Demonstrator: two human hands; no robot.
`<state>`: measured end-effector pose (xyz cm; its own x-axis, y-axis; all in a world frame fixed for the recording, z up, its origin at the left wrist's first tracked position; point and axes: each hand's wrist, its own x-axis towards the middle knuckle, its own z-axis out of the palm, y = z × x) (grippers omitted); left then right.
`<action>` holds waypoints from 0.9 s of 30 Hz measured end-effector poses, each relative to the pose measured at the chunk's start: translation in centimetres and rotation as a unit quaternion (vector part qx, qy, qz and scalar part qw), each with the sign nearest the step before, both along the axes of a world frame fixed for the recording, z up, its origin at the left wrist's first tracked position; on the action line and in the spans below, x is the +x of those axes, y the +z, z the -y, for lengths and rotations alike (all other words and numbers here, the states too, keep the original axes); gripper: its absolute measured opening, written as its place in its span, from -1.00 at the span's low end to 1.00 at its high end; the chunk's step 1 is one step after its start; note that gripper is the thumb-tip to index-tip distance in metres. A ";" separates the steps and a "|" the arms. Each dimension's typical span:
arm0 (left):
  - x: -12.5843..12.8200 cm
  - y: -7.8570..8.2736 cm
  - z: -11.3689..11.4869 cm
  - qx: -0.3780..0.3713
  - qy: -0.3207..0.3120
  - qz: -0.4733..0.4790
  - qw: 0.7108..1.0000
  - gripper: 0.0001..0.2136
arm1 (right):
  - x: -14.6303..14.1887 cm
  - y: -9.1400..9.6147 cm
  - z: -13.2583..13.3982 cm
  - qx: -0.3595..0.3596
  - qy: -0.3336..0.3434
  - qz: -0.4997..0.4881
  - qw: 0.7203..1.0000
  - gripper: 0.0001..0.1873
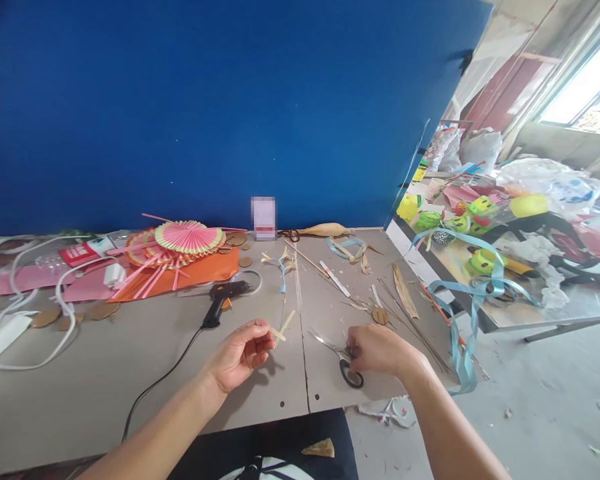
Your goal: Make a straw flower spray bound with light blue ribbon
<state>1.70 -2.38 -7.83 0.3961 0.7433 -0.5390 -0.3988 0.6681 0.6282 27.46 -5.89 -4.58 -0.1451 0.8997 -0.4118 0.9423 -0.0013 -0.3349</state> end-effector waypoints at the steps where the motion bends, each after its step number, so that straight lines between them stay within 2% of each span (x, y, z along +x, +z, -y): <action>1: 0.1 0.0 0.0 0.008 -0.007 -0.002 1.000 -0.91 | -0.8 0.3 -0.1 0.031 -0.015 -0.028 0.999 -0.80; 3: 0.5 0.1 0.2 0.032 -0.025 -0.009 0.999 -0.89 | -3.1 0.7 -0.3 0.107 -0.044 -0.137 0.984 -0.77; 4: 0.7 0.2 0.2 0.047 -0.036 -0.013 0.998 -0.88 | -4.3 0.7 -0.4 0.123 -0.062 -0.200 0.970 -0.74; 6: 1.1 0.3 0.4 0.080 -0.054 -0.023 0.995 -0.87 | -6.5 0.2 -0.7 0.096 -0.063 -0.302 0.946 -0.71; 9: 1.2 0.4 0.5 0.121 -0.061 -0.051 0.990 -0.86 | -8.2 -0.7 -1.4 0.070 -0.078 -0.353 0.930 -0.81; 13: 0.8 0.6 0.4 0.161 -0.080 -0.096 0.979 -0.86 | -8.4 -1.1 -2.2 0.024 -0.052 -0.365 0.929 -0.85; 15: 0.5 0.6 0.2 0.181 -0.101 -0.120 0.971 -0.87 | -8.4 -1.1 -2.2 0.013 -0.037 -0.362 0.931 -0.85; 19: 0.3 0.8 0.0 0.216 -0.132 -0.183 0.950 -0.88 | -8.3 -0.7 -2.4 0.036 -0.006 -0.333 0.942 -0.86; 21: 0.2 0.8 0.0 0.231 -0.146 -0.201 0.941 -0.88 | -8.0 -0.5 -3.2 0.029 0.029 -0.309 0.950 -0.83; 23: 0.1 0.8 -0.1 0.228 -0.147 -0.193 0.943 -0.87 | -7.5 -0.2 -5.1 0.047 0.043 -0.241 0.968 -0.78; 25: 0.2 0.8 -0.1 0.199 -0.118 -0.161 0.959 -0.86 | -6.8 0.0 -7.8 0.148 -0.018 -0.090 0.985 -0.75; 27: 0.2 0.8 -0.2 0.163 -0.072 -0.122 0.976 -0.85 | -6.3 -0.2 -10.9 0.194 -0.068 -0.030 0.978 -0.73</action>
